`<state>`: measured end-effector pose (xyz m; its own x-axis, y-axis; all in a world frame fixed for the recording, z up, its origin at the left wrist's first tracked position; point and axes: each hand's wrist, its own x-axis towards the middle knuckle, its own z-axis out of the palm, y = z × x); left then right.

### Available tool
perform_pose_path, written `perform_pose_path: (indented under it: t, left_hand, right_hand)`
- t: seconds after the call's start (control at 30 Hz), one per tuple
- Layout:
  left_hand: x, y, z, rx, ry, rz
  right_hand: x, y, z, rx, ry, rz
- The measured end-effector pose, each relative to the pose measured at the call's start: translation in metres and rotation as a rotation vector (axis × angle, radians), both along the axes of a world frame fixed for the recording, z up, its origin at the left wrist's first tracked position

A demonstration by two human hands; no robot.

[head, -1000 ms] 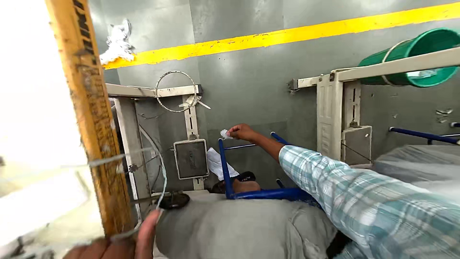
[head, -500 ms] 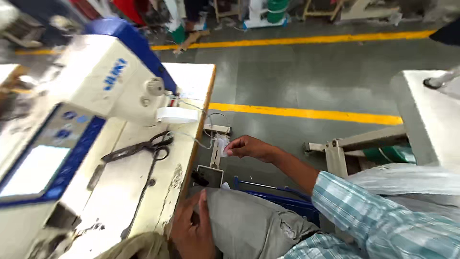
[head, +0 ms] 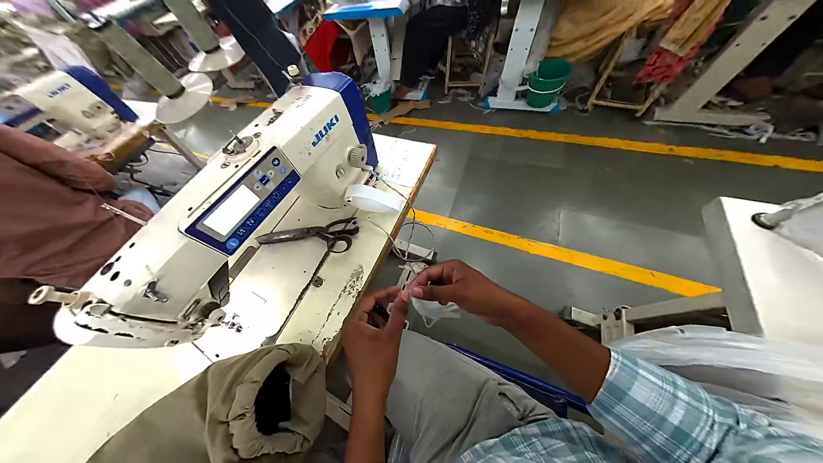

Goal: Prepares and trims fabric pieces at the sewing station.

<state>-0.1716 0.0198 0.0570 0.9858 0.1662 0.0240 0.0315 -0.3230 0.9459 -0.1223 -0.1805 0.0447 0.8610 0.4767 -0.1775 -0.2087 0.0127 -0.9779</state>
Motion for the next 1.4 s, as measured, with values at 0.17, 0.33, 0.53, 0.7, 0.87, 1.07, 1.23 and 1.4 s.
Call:
perform_pose_path:
  t: [0.17, 0.33, 0.53, 0.7, 0.87, 1.07, 1.23, 1.4]
  left_hand:
    - [0.000, 0.005, -0.005, -0.058, 0.051, 0.007]
    - [-0.003, 0.019, 0.002, 0.078, 0.061, -0.013]
    - [0.019, 0.045, 0.043, 0.530, 0.053, -0.146]
    - [0.046, 0.065, 0.089, 0.692, 0.129, -0.205]
    - [0.070, 0.087, 0.109, 0.719, 0.204, -0.217]
    - [0.097, 0.090, 0.115, 0.799, 0.206, -0.321]
    - [0.107, 0.082, 0.117, 0.905, 0.226, -0.345]
    - [0.111, 0.074, 0.127, 0.976, 0.275, -0.339]
  right_hand:
    - [0.004, 0.002, 0.000, -0.009, 0.024, 0.023]
    - [0.033, -0.004, -0.002, -0.393, -0.299, 0.061]
    - [0.117, 0.092, 0.011, -0.667, -0.763, 0.129]
    - [0.168, 0.143, -0.008, -0.849, -0.857, 0.326]
    - [0.152, 0.078, 0.010, -0.722, -0.543, 0.450]
    - [0.073, -0.035, -0.011, -0.133, 0.415, 0.488]
    - [0.030, -0.067, -0.006, -0.285, 0.330, 0.393]
    - [0.046, -0.095, 0.023, -1.014, -0.744, 0.208]
